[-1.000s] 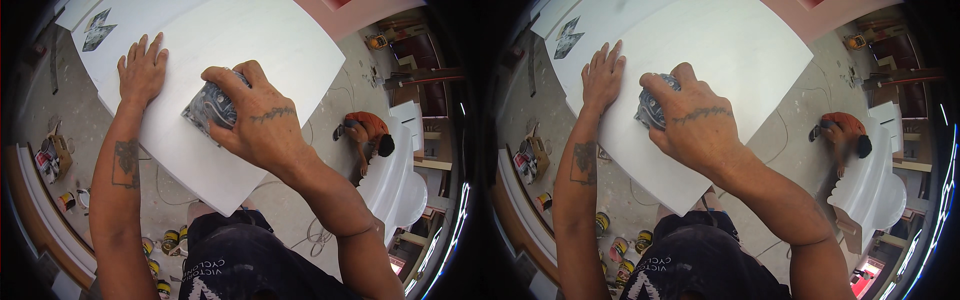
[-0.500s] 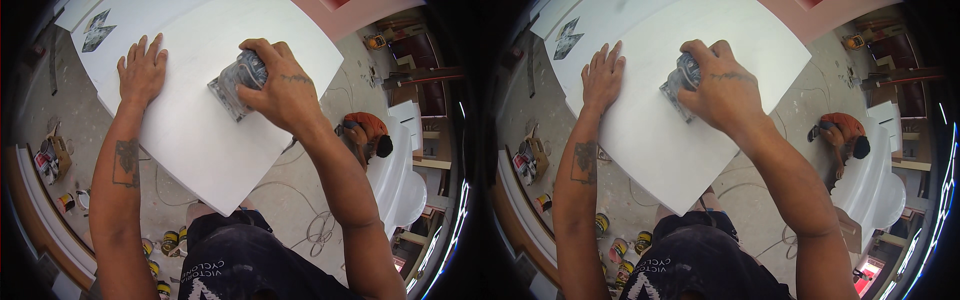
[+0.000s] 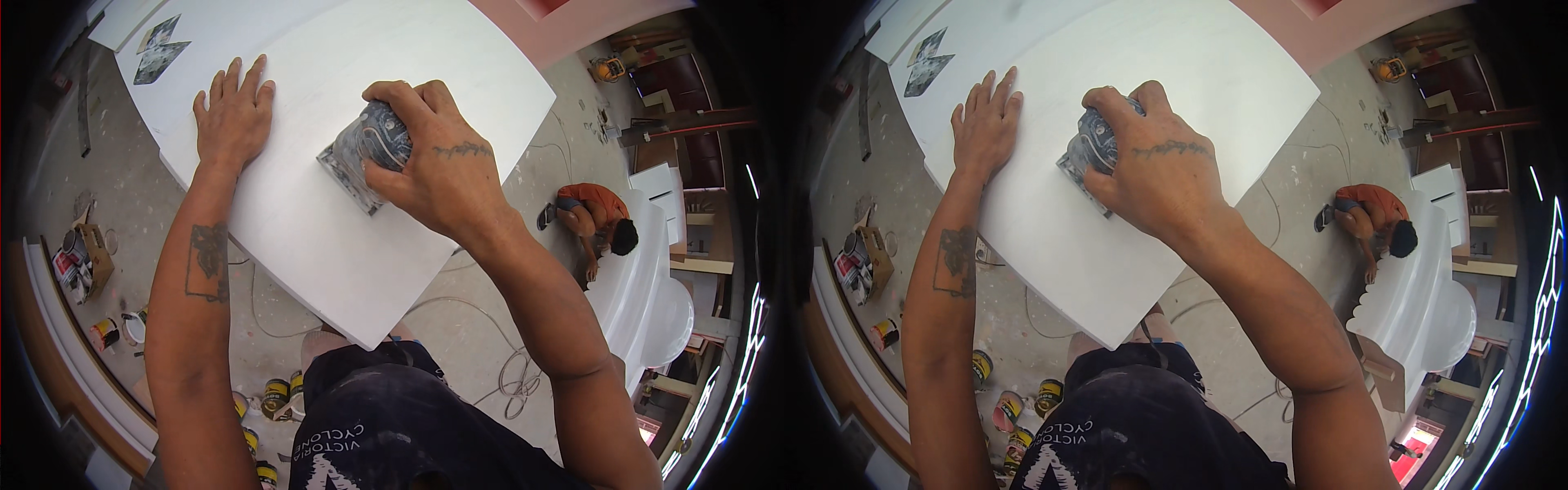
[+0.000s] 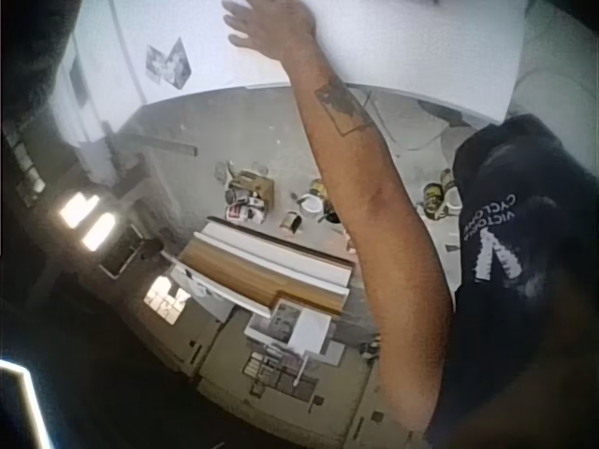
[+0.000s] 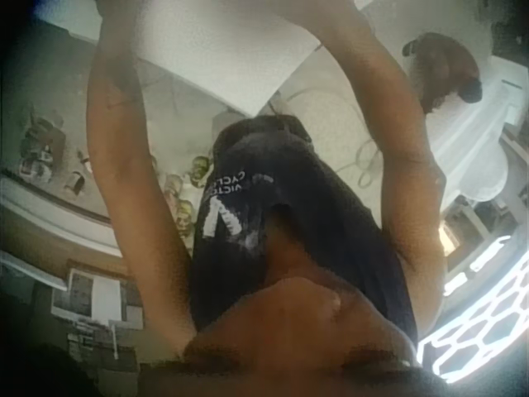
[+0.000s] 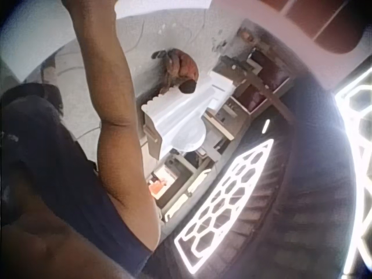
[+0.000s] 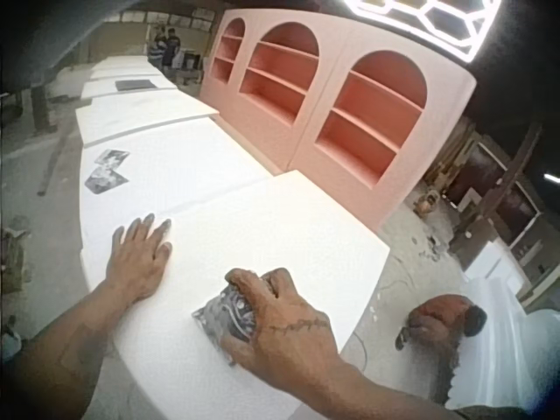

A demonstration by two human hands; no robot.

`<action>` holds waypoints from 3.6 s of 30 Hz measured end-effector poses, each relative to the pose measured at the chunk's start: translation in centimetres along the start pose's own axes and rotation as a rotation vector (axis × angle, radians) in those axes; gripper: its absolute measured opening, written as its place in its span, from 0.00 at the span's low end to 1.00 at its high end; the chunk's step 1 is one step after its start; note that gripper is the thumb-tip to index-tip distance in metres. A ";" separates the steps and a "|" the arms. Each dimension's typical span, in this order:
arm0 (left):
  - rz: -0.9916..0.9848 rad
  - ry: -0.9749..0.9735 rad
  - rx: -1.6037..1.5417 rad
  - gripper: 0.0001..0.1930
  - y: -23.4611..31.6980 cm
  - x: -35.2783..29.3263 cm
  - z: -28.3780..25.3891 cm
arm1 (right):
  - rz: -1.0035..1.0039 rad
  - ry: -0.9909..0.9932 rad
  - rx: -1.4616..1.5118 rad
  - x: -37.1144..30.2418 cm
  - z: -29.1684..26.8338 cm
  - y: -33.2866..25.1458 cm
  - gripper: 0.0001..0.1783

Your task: The person sands a wooden board using an electric sander, passes the sander to another person, and then lifts and repositions the board by hand.

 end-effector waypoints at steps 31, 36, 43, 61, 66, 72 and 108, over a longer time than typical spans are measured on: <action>0.031 0.034 -0.007 0.30 -0.1 0.3 0.2 | -0.056 0.107 -0.006 0.1 -0.5 0.9 0.36; 0.042 0.047 0.006 0.30 -0.1 0.2 0.2 | 0.097 -0.035 -0.044 3.2 -2.3 3.7 0.38; 0.038 0.060 -0.006 0.30 -0.6 0.2 0.5 | -0.020 0.120 -0.030 0.8 -0.8 2.3 0.36; 0.055 0.058 -0.005 0.30 -0.3 0.5 0.5 | -0.075 0.122 0.098 -0.9 -0.6 -0.3 0.35; 0.082 0.082 -0.015 0.30 -0.5 0.6 0.5 | -0.117 0.095 0.055 -1.2 -0.1 -1.6 0.35; 0.059 0.042 0.020 0.30 -0.2 0.5 0.5 | 0.085 -0.024 -0.036 2.7 -1.7 4.1 0.37; 0.325 -0.259 -0.091 0.57 10.8 -11.9 -5.6 | 0.257 0.091 -0.224 0.9 -4.7 14.9 0.39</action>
Point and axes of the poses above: each hand's wrist, its own x-axis towards the middle knuckle, its own z-axis out of the palm, y = z × x, the point moved 8 cm from there along x, towards the middle knuckle, and after that the axes turned 10 degrees about y, right-handed, at the moved point
